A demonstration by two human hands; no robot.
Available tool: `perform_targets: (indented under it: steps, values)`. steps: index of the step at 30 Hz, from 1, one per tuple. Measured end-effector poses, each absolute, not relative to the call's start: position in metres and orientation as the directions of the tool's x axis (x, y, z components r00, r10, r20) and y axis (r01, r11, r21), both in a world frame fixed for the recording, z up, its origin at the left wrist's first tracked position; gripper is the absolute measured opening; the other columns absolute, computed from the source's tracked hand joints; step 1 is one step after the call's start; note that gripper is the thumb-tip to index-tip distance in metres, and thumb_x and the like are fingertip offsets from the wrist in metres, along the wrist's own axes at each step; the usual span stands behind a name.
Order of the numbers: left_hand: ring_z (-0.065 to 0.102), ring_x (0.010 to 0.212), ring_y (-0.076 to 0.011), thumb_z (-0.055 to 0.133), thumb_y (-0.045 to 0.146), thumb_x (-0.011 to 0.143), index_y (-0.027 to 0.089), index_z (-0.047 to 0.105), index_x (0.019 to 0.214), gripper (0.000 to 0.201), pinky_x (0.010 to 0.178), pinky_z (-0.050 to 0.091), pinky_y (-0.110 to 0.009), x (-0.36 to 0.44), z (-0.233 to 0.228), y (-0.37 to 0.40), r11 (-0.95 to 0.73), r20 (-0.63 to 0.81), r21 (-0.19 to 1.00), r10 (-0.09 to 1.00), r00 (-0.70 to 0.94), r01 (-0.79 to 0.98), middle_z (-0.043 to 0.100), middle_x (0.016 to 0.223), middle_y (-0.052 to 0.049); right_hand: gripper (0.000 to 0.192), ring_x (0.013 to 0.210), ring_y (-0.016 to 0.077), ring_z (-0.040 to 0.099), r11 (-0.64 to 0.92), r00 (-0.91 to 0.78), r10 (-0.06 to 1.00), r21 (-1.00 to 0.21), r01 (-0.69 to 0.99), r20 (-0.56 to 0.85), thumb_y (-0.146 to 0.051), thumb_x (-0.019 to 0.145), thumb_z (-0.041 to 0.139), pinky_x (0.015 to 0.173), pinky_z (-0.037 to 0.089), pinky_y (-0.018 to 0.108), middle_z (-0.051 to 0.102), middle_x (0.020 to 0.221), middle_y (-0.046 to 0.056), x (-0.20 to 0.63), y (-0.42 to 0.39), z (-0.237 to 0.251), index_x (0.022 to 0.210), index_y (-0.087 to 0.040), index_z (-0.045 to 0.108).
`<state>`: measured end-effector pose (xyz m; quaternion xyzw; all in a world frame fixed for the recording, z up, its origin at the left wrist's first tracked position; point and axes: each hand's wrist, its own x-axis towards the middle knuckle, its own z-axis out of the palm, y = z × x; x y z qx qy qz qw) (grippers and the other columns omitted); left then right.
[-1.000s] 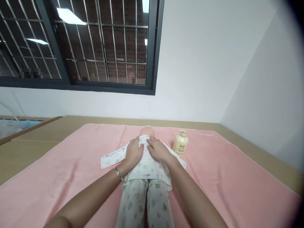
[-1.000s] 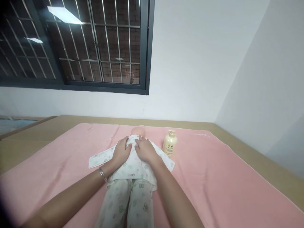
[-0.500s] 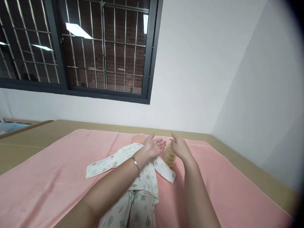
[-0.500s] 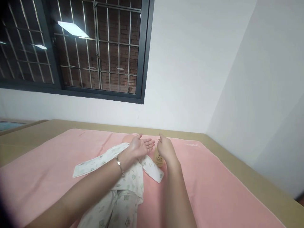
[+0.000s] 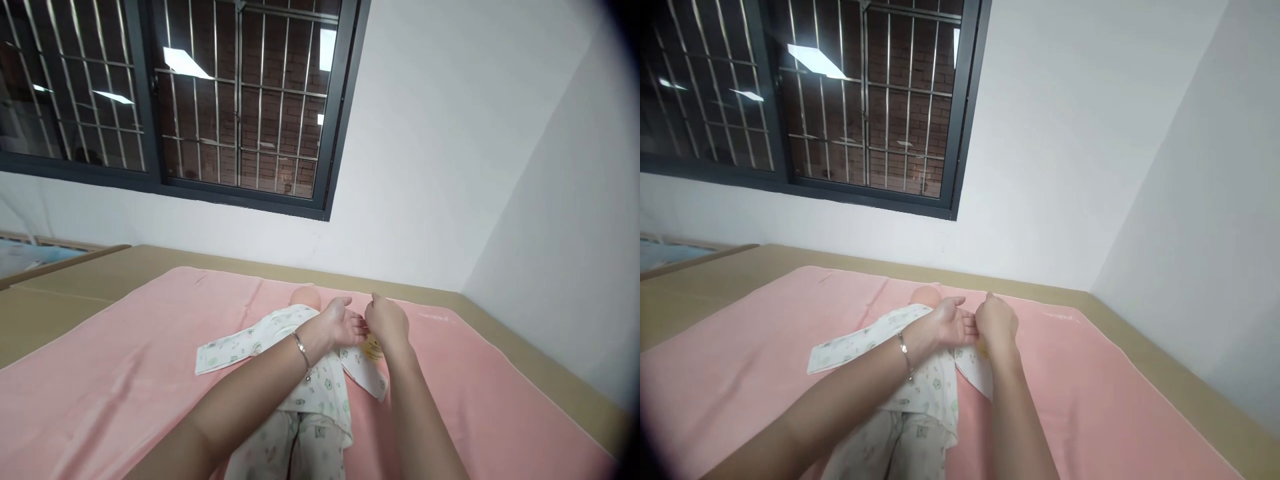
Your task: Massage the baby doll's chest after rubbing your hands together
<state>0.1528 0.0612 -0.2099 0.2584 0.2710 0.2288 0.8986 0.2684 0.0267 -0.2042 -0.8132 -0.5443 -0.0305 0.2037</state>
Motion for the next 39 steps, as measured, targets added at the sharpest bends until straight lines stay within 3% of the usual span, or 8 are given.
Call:
perform_targets:
  steps: [5, 14, 20, 24, 28, 32, 35, 39]
  values:
    - [0.052, 0.126, -0.0284, 0.042, 0.036, 0.088, -0.002, 0.031, 0.140, 0.065, 0.093, 0.051, -0.035, 0.091, -0.205, 0.042, 0.753, -0.369, 0.589, 0.574, 0.731, -0.293, 0.047, 0.137, -0.026, 0.038, 0.096, 0.0318, 0.065, -0.431, 0.487, 0.854, -0.274, 0.860, 0.182, -0.016, 0.087, 0.034, 0.076, 0.049, 0.039, 0.066, 0.107, 0.020, 0.261, 0.036, -0.193, 0.105, -0.013, 0.067]
    - [0.056, 0.123, -0.0243, 0.038, 0.027, 0.090, 0.004, 0.038, 0.137, 0.053, 0.104, 0.046, -0.037, 0.024, -0.174, 0.013, 0.676, -0.199, 0.576, 0.661, 0.723, -0.460, 0.054, 0.134, -0.018, 0.036, 0.097, 0.0345, 0.064, -0.453, 0.504, 0.834, -0.244, 0.858, 0.224, -0.022, 0.085, 0.038, 0.076, 0.049, 0.045, 0.068, 0.102, 0.016, 0.273, 0.038, -0.205, 0.102, -0.020, 0.070]
    - [0.050, 0.129, -0.0223, 0.020, 0.035, 0.095, 0.014, 0.040, 0.137, 0.052, 0.106, 0.045, -0.039, 0.005, -0.152, -0.001, 0.418, -0.104, 0.818, 0.783, 0.613, -0.396, 0.053, 0.137, -0.013, 0.045, 0.120, 0.0275, 0.054, -0.137, 0.444, 0.791, -0.586, 0.799, 0.421, -0.029, 0.088, 0.043, 0.100, 0.043, 0.044, 0.060, 0.127, 0.010, 0.283, 0.013, -0.196, 0.130, -0.020, 0.058]
    - [0.051, 0.128, -0.0206, 0.022, 0.034, 0.094, 0.013, 0.040, 0.136, 0.051, 0.108, 0.044, -0.035, 0.009, -0.159, -0.005, 0.486, -0.150, 0.773, 0.765, 0.626, -0.408, 0.050, 0.139, -0.012, 0.041, 0.120, 0.0249, 0.054, 0.133, 0.440, 0.665, -0.675, 0.726, 0.604, -0.036, 0.092, 0.044, 0.100, 0.044, 0.047, 0.062, 0.124, 0.007, 0.244, -0.025, -0.179, 0.131, -0.026, 0.056]
    - [0.054, 0.124, -0.0231, 0.031, 0.036, 0.093, 0.009, 0.046, 0.131, 0.050, 0.111, 0.041, -0.036, 0.016, -0.167, -0.017, 0.585, -0.159, 0.692, 0.696, 0.701, -0.424, 0.058, 0.129, -0.014, 0.045, 0.132, 0.0259, 0.043, 0.423, 0.103, 0.659, -0.480, 0.768, 0.745, -0.039, 0.096, 0.037, 0.109, 0.035, 0.049, 0.049, 0.140, 0.007, 0.174, -0.049, -0.184, 0.138, -0.024, 0.048]
    - [0.049, 0.128, -0.0276, 0.025, 0.049, 0.095, 0.013, 0.053, 0.126, 0.055, 0.112, 0.038, -0.042, 0.004, -0.158, -0.028, 0.533, -0.098, 0.696, 0.734, 0.672, -0.481, 0.061, 0.126, -0.011, 0.062, 0.144, 0.0317, 0.013, 0.626, -0.316, 0.631, -0.224, 0.747, 0.709, -0.041, 0.098, 0.029, 0.117, 0.011, 0.058, 0.019, 0.156, 0.011, 0.114, -0.067, -0.205, 0.152, -0.014, 0.016]
    - [0.041, 0.136, -0.0242, 0.022, 0.049, 0.096, 0.018, 0.050, 0.130, 0.054, 0.115, 0.032, -0.043, -0.008, -0.143, -0.030, 0.442, -0.082, 0.738, 0.809, 0.583, -0.510, 0.056, 0.133, -0.008, 0.080, 0.144, 0.0364, 0.005, 0.764, -0.499, 0.519, -0.116, 0.635, 0.694, -0.055, 0.096, 0.026, 0.115, 0.014, 0.060, 0.008, 0.157, 0.020, 0.092, -0.088, -0.213, 0.151, -0.002, 0.001]
    - [0.032, 0.141, -0.0235, 0.026, 0.051, 0.095, 0.025, 0.049, 0.132, 0.051, 0.115, 0.031, -0.046, -0.004, -0.140, -0.042, 0.249, 0.058, 0.818, 0.862, 0.504, -0.519, 0.055, 0.136, -0.003, 0.074, 0.144, 0.0327, 0.012, 0.785, -0.563, 0.448, -0.004, 0.620, 0.695, -0.058, 0.097, 0.026, 0.116, 0.023, 0.052, 0.018, 0.156, 0.017, 0.089, -0.110, -0.210, 0.151, -0.009, 0.014]
